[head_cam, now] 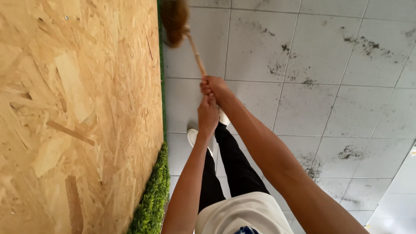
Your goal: Sweeping debris off a tiled floor using a handheld broom.
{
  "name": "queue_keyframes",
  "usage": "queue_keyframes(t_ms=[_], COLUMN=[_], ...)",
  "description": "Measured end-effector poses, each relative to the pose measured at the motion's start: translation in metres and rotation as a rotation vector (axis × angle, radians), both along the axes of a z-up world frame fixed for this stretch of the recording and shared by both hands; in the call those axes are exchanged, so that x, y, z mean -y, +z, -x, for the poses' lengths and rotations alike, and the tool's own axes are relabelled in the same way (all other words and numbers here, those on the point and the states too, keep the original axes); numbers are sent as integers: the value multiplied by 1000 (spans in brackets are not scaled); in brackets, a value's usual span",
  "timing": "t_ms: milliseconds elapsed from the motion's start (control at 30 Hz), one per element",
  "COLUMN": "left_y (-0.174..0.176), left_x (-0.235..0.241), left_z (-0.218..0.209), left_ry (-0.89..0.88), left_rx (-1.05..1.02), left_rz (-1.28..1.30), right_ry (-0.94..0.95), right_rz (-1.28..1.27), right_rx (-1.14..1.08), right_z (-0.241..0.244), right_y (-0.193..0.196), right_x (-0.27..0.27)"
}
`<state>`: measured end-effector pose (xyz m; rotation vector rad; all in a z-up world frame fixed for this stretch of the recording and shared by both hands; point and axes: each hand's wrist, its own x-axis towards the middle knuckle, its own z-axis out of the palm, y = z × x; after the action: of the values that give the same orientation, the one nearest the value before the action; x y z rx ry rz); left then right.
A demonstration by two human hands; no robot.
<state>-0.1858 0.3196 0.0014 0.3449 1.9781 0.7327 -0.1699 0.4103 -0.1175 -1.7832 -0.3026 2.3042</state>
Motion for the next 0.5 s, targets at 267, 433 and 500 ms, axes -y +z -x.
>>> queue_keyframes(t_ms=[267, 433, 500], left_y=[58, 74, 66], left_x=[18, -5, -28], left_z=[-5, 14, 18], left_ry=[11, 90, 63], left_rx=[32, -117, -86], left_rz=[-37, 56, 60], right_ry=[-88, -15, 7], right_rz=[-94, 24, 104], right_rx=[190, 0, -125], right_z=[-10, 26, 31], right_y=[95, 102, 55], right_x=[5, -8, -21])
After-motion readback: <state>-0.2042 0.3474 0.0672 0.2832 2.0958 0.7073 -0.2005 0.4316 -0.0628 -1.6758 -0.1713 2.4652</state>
